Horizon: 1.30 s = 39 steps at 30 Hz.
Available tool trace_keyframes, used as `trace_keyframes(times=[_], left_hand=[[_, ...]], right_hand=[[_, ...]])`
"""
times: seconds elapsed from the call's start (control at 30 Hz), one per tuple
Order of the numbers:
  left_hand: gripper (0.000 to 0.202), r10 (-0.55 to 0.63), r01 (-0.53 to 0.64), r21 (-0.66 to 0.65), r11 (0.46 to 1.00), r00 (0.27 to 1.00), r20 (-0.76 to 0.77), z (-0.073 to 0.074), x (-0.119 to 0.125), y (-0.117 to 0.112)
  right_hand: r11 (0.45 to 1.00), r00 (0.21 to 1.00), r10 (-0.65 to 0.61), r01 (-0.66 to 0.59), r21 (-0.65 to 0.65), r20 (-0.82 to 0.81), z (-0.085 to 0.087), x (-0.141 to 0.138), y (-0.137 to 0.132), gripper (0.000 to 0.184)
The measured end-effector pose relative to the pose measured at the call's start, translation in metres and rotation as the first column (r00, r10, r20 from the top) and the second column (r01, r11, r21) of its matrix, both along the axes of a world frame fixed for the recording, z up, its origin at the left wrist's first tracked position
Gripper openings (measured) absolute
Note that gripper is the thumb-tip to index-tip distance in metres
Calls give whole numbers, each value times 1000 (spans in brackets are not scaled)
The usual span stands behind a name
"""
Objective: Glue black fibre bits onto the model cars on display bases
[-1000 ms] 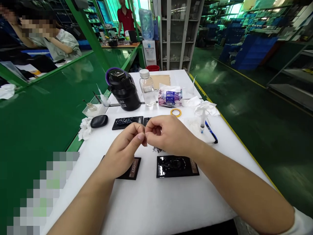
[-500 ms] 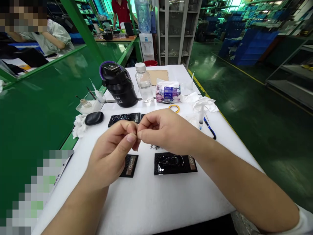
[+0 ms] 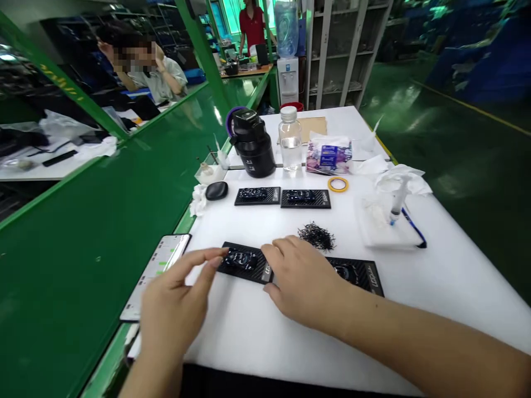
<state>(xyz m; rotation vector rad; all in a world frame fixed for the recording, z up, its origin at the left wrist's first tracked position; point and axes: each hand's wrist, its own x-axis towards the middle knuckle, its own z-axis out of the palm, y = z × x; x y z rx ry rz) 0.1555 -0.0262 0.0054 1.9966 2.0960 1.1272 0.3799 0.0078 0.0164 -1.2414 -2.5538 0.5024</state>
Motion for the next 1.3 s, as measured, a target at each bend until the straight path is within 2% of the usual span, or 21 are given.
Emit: trace_keyframes(times=[0.07, 0.13, 0.23, 0.4, 0.73, 0.83, 0.93, 1.1, 1.3], left_hand=[[12, -96, 97, 40, 995, 995, -16, -13, 4, -10], [10, -169, 173, 93, 981, 985, -42, -22, 8, -18], [10, -143, 157, 142, 977, 985, -101, -30, 10, -27], [12, -117, 129, 118, 985, 988, -96, -33, 8, -30], [11, -129, 138, 72, 988, 985, -118, -32, 10, -28], [8, -104, 105, 8, 994, 992, -68, -30, 9, -27], [4, -20, 29, -136, 990, 998, 67, -28, 7, -24], [30, 132, -45, -330, 943, 961, 245, -24, 5, -16], [41, 174, -35, -405, 914, 934, 312, -22, 4, -12]], right_hand=[[999, 998, 31, -34, 42, 63, -13, -11, -11, 40], [996, 997, 63, -66, 58, 51, -20, -18, -20, 46], [989, 992, 122, -121, 80, -10, -24, -22, -26, 52], [978, 980, 174, -161, 136, -94, -29, -22, -25, 46], [968, 981, 192, -184, 168, -29, -29, -20, -25, 46], [967, 981, 195, -192, 168, -4, -30, -21, -25, 46], [963, 980, 198, -199, 181, 22, -32, -23, -27, 48], [955, 977, 203, -213, 207, 68, -34, -24, -29, 50], [951, 972, 219, -233, 202, 89, -30, -25, -26, 51]])
